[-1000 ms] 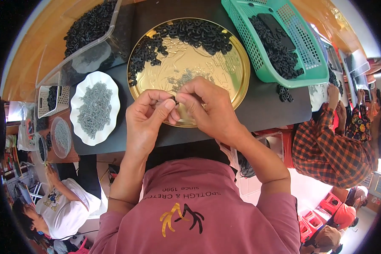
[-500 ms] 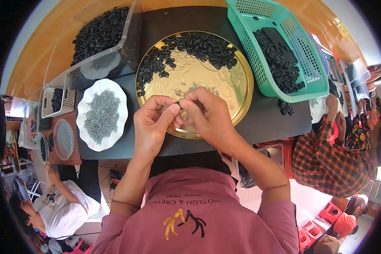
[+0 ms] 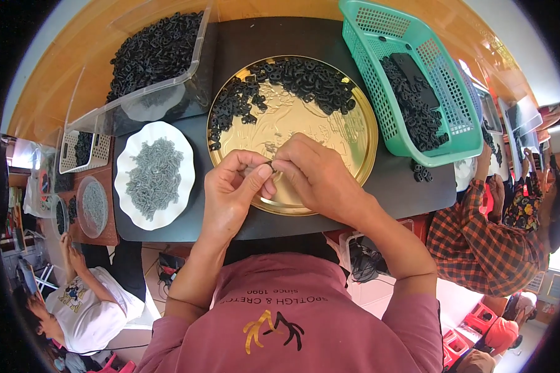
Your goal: The person assembles small components by picking up black plastic pieces and metal pins from a tray and inserting the pins into the plastic pieces by hand.
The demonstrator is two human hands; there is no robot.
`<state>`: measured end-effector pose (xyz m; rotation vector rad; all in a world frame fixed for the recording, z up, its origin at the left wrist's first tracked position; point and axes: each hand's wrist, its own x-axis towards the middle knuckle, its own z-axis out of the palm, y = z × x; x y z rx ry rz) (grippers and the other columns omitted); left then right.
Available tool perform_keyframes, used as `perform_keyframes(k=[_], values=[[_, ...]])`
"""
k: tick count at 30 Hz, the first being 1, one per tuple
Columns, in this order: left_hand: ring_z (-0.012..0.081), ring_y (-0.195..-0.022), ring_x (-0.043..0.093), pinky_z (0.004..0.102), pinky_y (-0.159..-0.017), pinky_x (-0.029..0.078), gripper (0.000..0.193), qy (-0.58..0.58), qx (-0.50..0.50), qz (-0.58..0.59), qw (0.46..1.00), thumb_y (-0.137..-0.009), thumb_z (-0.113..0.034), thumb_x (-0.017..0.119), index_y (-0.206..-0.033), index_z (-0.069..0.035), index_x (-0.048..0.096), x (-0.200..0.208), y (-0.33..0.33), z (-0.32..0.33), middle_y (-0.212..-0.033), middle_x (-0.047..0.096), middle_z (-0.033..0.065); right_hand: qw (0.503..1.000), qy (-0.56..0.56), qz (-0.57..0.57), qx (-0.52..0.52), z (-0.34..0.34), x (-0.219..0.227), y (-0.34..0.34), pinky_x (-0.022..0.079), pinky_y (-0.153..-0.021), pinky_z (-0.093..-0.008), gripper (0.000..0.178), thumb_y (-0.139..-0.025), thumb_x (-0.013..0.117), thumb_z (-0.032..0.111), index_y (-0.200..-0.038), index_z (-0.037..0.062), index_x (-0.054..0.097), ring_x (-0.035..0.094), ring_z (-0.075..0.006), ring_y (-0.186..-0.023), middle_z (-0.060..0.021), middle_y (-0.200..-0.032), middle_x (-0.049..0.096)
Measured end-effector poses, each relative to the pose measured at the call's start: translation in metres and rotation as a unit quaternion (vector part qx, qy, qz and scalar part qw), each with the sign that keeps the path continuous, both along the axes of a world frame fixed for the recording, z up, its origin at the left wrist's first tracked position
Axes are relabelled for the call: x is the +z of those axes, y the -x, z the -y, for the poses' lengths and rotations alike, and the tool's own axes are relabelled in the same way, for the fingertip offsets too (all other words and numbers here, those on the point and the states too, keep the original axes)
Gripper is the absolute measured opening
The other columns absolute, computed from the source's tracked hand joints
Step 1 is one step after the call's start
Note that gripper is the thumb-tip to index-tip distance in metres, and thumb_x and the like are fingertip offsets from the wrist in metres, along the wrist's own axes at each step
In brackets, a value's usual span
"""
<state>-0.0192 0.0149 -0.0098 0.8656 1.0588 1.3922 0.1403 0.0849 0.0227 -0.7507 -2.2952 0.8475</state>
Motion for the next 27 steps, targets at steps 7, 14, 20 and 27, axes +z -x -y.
perform_keyframes(k=[7,14,20,27], values=[[0.0085,-0.067,0.059,0.0210,-0.062,0.048,0.010,-0.018,0.016,0.032,0.999,-0.092,-0.003,0.059,-0.099,0.003,0.057,-0.005,-0.001,-0.008,-0.077,0.062,0.0051,0.997,0.055,-0.030,-0.054,0.000,-0.014,0.006,0.047,-0.063,-0.0349,0.008,-0.086,0.062,0.006,-0.089,0.0007,0.057,0.058,-0.0306,-0.071,-0.0128,-0.078,0.056],[0.0093,-0.067,0.060,0.0210,-0.061,0.048,0.011,-0.002,0.040,0.078,0.996,-0.092,-0.004,0.059,-0.101,0.003,0.056,-0.011,0.002,-0.009,-0.078,0.063,0.0064,0.984,0.170,0.033,-0.045,-0.061,0.015,0.022,0.047,-0.064,-0.0339,0.010,-0.085,0.064,0.011,-0.084,0.0010,0.064,0.059,-0.0286,-0.070,-0.0112,-0.075,0.059],[0.0093,-0.067,0.060,0.0209,-0.061,0.048,0.012,0.003,0.039,0.079,0.996,-0.092,-0.005,0.060,-0.101,0.003,0.056,-0.010,0.000,-0.009,-0.079,0.063,0.0061,0.950,-0.248,0.160,-0.103,-0.126,-0.012,0.057,0.050,-0.068,-0.0370,0.016,-0.082,0.067,0.017,-0.091,0.0035,0.069,0.062,-0.0270,-0.077,-0.0082,-0.088,0.061],[0.0093,-0.068,0.060,0.0211,-0.062,0.048,0.011,0.007,0.031,0.087,0.996,-0.092,-0.005,0.060,-0.101,0.002,0.057,-0.011,0.001,-0.009,-0.080,0.063,0.0055,0.903,-0.325,0.276,-0.049,-0.143,-0.027,0.067,0.051,-0.068,-0.0363,0.013,-0.078,0.069,0.017,-0.086,0.0073,0.070,0.060,-0.0243,-0.087,-0.0061,-0.087,0.057]])
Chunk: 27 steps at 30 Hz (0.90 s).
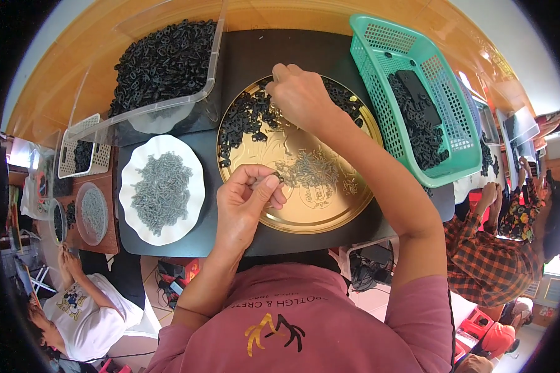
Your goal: The person assembles small components by picking up black plastic pieces and metal pins from a tray and inserting the pins into the plastic pieces by hand.
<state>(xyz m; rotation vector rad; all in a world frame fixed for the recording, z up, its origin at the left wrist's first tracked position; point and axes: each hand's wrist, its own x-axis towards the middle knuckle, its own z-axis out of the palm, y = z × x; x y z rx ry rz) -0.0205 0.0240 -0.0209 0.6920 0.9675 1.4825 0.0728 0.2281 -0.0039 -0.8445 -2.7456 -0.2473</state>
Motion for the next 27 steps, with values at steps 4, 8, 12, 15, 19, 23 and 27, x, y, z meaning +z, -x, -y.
perform_keyframes(k=[4,8,12,15,19,23,27], values=[[0.0094,-0.068,0.060,0.0215,-0.062,0.049,0.011,-0.004,-0.001,-0.007,1.000,-0.092,-0.005,0.060,-0.101,0.002,0.057,-0.001,0.000,0.001,-0.082,0.063,0.0057,0.998,-0.030,-0.015,0.050,0.014,0.003,-0.005,0.052,-0.065,-0.0345,0.014,-0.071,0.065,0.011,-0.083,0.0044,0.070,0.061,-0.0257,-0.082,-0.0096,-0.082,0.059],[0.0109,-0.067,0.060,0.0222,-0.063,0.049,0.013,-0.007,0.009,-0.014,1.000,-0.093,-0.008,0.060,-0.102,0.002,0.057,0.000,-0.001,0.001,-0.078,0.064,0.0079,0.973,0.142,-0.180,0.022,0.035,0.012,-0.023,0.050,-0.059,-0.0273,0.010,-0.081,0.068,0.010,-0.089,0.0039,0.068,0.060,-0.0172,-0.065,-0.0060,-0.084,0.064],[0.0126,-0.073,0.062,0.0230,-0.066,0.050,0.012,-0.028,-0.002,-0.008,1.000,-0.092,-0.007,0.060,-0.101,0.001,0.058,0.001,-0.003,-0.001,-0.091,0.065,0.0116,0.799,0.498,-0.321,-0.102,0.069,0.025,-0.046,0.048,-0.057,-0.0216,0.013,-0.086,0.066,0.009,-0.096,0.0015,0.066,0.057,-0.0088,-0.060,-0.0051,-0.087,0.067],[0.0182,-0.093,0.063,0.0257,-0.074,0.054,0.011,-0.091,0.023,-0.012,0.996,-0.091,-0.005,0.060,-0.101,0.000,0.058,0.000,-0.005,-0.003,-0.124,0.056,0.0174,0.653,0.621,-0.428,-0.068,0.092,0.028,-0.060,0.048,-0.057,-0.0198,0.024,-0.088,0.066,0.008,-0.110,0.0006,0.060,0.056,-0.0060,-0.065,-0.0041,-0.086,0.066],[0.0158,-0.103,0.058,0.0266,-0.081,0.052,0.012,-0.110,-0.003,-0.013,0.994,-0.092,-0.005,0.059,-0.103,0.000,0.058,0.004,-0.008,0.000,-0.128,0.054,0.0174,0.632,0.609,-0.476,-0.060,0.115,0.025,-0.073,0.048,-0.059,-0.0206,0.024,-0.088,0.066,0.007,-0.108,-0.0033,0.061,0.055,-0.0054,-0.065,-0.0031,-0.081,0.066],[0.0165,-0.103,0.058,0.0268,-0.081,0.052,0.012,-0.116,-0.011,-0.035,0.993,-0.092,-0.005,0.059,-0.103,0.000,0.058,0.004,-0.015,0.007,-0.126,0.056,0.0186,0.646,0.585,-0.485,-0.075,0.132,0.023,-0.081,0.047,-0.059,-0.0197,0.025,-0.088,0.065,0.007,-0.111,-0.0032,0.063,0.054,-0.0048,-0.065,-0.0016,-0.080,0.065],[0.0171,-0.103,0.059,0.0274,-0.081,0.052,0.013,-0.104,0.001,-0.024,0.994,-0.092,-0.005,0.059,-0.103,0.000,0.058,0.005,-0.020,0.012,-0.124,0.058,0.0196,0.668,0.562,-0.480,-0.093,0.148,0.023,-0.086,0.046,-0.062,-0.0187,0.028,-0.089,0.064,0.006,-0.116,-0.0026,0.062,0.054,-0.0044,-0.067,-0.0010,-0.086,0.064]])
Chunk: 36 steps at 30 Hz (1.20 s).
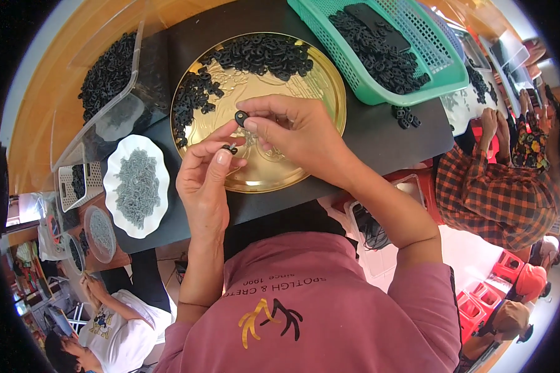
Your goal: The person assembles small components by picking up black plastic pieces and metal pins from a tray and inserting the pins into the plastic pieces by hand.
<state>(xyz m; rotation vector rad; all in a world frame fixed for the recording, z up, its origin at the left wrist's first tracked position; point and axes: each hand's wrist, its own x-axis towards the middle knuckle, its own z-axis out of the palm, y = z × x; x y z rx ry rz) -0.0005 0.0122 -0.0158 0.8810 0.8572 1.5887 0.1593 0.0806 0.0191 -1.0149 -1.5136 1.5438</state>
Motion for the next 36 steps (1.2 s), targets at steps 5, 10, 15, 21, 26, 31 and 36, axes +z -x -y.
perform_keyframes(k=[5,10,15,21,26,31,36], values=[[0.0168,-0.102,0.060,0.0277,-0.082,0.052,0.014,0.017,0.002,0.011,1.000,-0.092,-0.005,0.060,-0.104,0.000,0.058,0.003,-0.003,0.004,-0.123,0.058,0.0206,0.999,-0.037,-0.023,-0.017,0.008,-0.007,-0.001,0.047,-0.061,-0.0185,0.029,-0.089,0.064,0.007,-0.116,-0.0033,0.062,0.054,-0.0029,-0.070,-0.0021,-0.086,0.066],[0.0167,-0.103,0.060,0.0279,-0.083,0.053,0.014,0.032,0.000,0.015,0.999,-0.092,-0.005,0.059,-0.104,0.001,0.058,0.003,-0.003,0.006,-0.123,0.058,0.0207,0.997,-0.072,-0.010,-0.016,0.010,-0.011,-0.002,0.049,-0.064,-0.0199,0.029,-0.088,0.065,0.006,-0.116,-0.0023,0.063,0.057,-0.0046,-0.071,-0.0049,-0.091,0.069],[0.0172,-0.102,0.060,0.0284,-0.084,0.053,0.014,0.018,-0.005,0.015,1.000,-0.092,-0.004,0.058,-0.105,0.001,0.057,0.004,-0.008,0.005,-0.121,0.059,0.0206,0.996,-0.086,0.018,-0.031,0.010,-0.016,-0.003,0.049,-0.066,-0.0212,0.023,-0.086,0.067,0.007,-0.108,-0.0004,0.065,0.058,-0.0056,-0.071,-0.0037,-0.088,0.069],[0.0185,-0.104,0.060,0.0319,-0.087,0.054,0.014,0.004,-0.009,0.029,1.000,-0.093,-0.004,0.057,-0.105,0.002,0.056,0.002,-0.009,0.003,-0.121,0.058,0.0210,0.993,-0.092,0.076,-0.018,0.008,-0.011,-0.008,0.048,-0.066,-0.0213,0.018,-0.086,0.068,0.009,-0.102,0.0010,0.066,0.058,-0.0058,-0.073,-0.0020,-0.085,0.067],[0.0195,-0.106,0.059,0.0336,-0.088,0.054,0.014,0.001,-0.012,0.036,0.999,-0.092,-0.002,0.057,-0.105,0.002,0.056,0.001,-0.012,0.004,-0.123,0.057,0.0211,0.997,-0.077,0.003,-0.009,0.009,-0.015,-0.003,0.048,-0.076,-0.0209,0.015,-0.088,0.065,0.005,-0.102,-0.0007,0.064,0.059,-0.0065,-0.085,-0.0030,-0.094,0.065],[0.0221,-0.111,0.058,0.0342,-0.096,0.046,0.012,-0.035,0.022,-0.029,0.999,-0.092,-0.001,0.057,-0.104,0.001,0.056,-0.003,-0.016,0.005,-0.125,0.056,0.0206,0.998,-0.047,-0.031,-0.034,0.011,-0.021,0.002,0.046,-0.075,-0.0214,0.026,-0.087,0.066,0.009,-0.112,0.0010,0.065,0.057,-0.0092,-0.086,-0.0040,-0.094,0.062],[0.0221,-0.112,0.057,0.0332,-0.098,0.043,0.012,-0.056,0.025,-0.014,0.998,-0.092,-0.001,0.057,-0.104,0.001,0.055,-0.003,-0.021,0.005,-0.125,0.056,0.0202,0.996,-0.086,-0.011,-0.035,0.012,-0.017,0.004,0.044,-0.071,-0.0216,0.027,-0.090,0.061,0.008,-0.116,0.0027,0.064,0.054,-0.0089,-0.084,-0.0036,-0.096,0.057]])
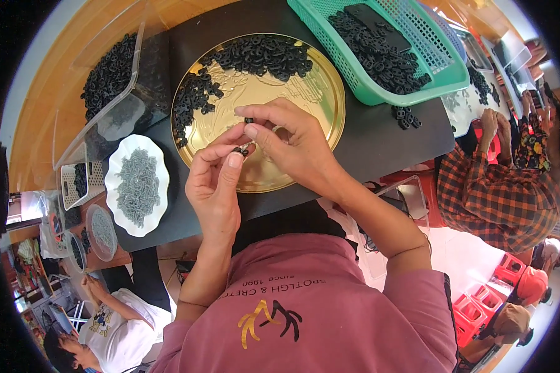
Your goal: The person assembles small components by picking up black plastic pieces and metal pins from a tray and inserting the pins into the plastic pieces by hand.
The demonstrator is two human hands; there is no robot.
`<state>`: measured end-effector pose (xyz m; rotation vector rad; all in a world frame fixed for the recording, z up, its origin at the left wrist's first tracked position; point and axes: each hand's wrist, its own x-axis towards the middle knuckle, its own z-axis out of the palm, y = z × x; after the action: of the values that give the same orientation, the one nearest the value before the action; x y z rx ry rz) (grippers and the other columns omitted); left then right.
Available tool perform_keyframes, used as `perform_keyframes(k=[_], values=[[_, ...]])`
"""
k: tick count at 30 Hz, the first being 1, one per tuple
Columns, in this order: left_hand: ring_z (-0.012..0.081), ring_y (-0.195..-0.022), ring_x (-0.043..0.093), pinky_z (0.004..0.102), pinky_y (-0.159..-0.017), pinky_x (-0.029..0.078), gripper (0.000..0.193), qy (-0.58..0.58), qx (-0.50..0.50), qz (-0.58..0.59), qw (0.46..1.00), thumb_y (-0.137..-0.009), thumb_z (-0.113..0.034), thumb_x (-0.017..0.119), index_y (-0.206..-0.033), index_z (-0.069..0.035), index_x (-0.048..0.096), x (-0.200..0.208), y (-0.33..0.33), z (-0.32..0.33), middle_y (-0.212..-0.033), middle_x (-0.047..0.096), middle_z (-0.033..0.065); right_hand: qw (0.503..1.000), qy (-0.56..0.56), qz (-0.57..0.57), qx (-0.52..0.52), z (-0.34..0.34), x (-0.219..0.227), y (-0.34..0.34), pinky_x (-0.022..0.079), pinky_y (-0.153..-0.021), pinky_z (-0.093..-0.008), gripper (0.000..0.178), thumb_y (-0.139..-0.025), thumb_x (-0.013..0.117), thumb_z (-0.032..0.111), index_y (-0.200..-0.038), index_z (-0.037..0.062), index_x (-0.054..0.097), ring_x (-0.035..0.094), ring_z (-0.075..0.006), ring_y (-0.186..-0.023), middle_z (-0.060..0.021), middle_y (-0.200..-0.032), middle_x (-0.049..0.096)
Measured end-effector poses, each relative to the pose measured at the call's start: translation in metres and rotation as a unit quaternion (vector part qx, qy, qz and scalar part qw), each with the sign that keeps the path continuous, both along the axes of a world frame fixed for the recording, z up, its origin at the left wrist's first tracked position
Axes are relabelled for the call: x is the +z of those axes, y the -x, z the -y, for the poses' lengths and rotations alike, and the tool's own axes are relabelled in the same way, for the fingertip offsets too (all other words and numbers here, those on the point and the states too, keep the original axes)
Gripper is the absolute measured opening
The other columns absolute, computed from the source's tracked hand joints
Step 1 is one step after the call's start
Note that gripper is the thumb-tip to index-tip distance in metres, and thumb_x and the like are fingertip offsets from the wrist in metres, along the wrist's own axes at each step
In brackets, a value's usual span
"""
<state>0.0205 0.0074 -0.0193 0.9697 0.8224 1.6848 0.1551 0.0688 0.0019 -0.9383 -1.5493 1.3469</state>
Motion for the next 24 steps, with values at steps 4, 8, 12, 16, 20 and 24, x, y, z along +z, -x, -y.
perform_keyframes(k=[4,8,12,16,20,24], values=[[0.0258,-0.111,0.059,0.0406,-0.097,0.048,0.011,0.014,-0.011,0.010,1.000,-0.093,-0.003,0.056,-0.104,0.000,0.055,-0.0040,0.0013,-0.0026,-0.123,0.057,0.0208,1.000,0.009,-0.012,-0.004,-0.0013,-0.0021,0.0028,0.043,-0.068,-0.0211,0.026,-0.091,0.057,0.007,-0.115,0.0028,0.064,0.052,-0.0085,-0.078,-0.0027,-0.094,0.055],[0.0260,-0.109,0.060,0.0395,-0.096,0.048,0.011,0.036,-0.035,0.060,0.997,-0.093,-0.004,0.055,-0.104,-0.001,0.055,-0.0003,0.0057,-0.0045,-0.122,0.058,0.0209,0.998,0.044,-0.035,0.005,-0.0036,-0.0052,-0.0002,0.042,-0.066,-0.0200,0.027,-0.092,0.055,0.007,-0.118,0.0031,0.063,0.053,-0.0074,-0.077,-0.0020,-0.094,0.057],[0.0201,-0.104,0.060,0.0355,-0.094,0.050,0.013,0.055,-0.029,0.098,0.993,-0.093,-0.003,0.056,-0.104,0.002,0.055,0.0022,0.0078,-0.0069,-0.121,0.058,0.0210,0.992,0.095,-0.081,-0.002,-0.0045,-0.0040,-0.0012,0.045,-0.066,-0.0200,0.025,-0.092,0.057,0.006,-0.117,0.0008,0.058,0.056,-0.0063,-0.079,-0.0032,-0.094,0.061],[0.0260,-0.107,0.061,0.0383,-0.094,0.049,0.013,0.052,-0.020,0.075,0.996,-0.094,-0.006,0.055,-0.106,-0.001,0.056,0.0008,0.0069,-0.0082,-0.122,0.058,0.0214,0.989,0.103,-0.103,-0.005,-0.0033,-0.0043,0.0006,0.048,-0.068,-0.0209,0.024,-0.091,0.062,0.008,-0.112,0.0000,0.055,0.057,-0.0064,-0.081,-0.0040,-0.095,0.062],[0.0256,-0.106,0.061,0.0383,-0.094,0.049,0.013,0.054,-0.018,0.083,0.995,-0.094,-0.006,0.056,-0.106,-0.001,0.056,0.0012,0.0069,-0.0083,-0.121,0.058,0.0216,0.991,0.092,-0.101,-0.005,0.0023,-0.0040,0.0013,0.048,-0.069,-0.0208,0.026,-0.090,0.063,0.008,-0.114,0.0001,0.055,0.058,-0.0069,-0.083,-0.0035,-0.094,0.061],[0.0226,-0.103,0.061,0.0356,-0.092,0.051,0.013,0.071,-0.031,0.109,0.991,-0.093,-0.005,0.056,-0.105,0.000,0.056,0.0053,0.0087,-0.0086,-0.119,0.059,0.0207,0.992,0.066,-0.109,-0.009,0.0037,-0.0050,-0.0003,0.048,-0.069,-0.0216,0.028,-0.089,0.063,0.005,-0.116,-0.0001,0.056,0.057,-0.0073,-0.084,-0.0029,-0.093,0.059]])
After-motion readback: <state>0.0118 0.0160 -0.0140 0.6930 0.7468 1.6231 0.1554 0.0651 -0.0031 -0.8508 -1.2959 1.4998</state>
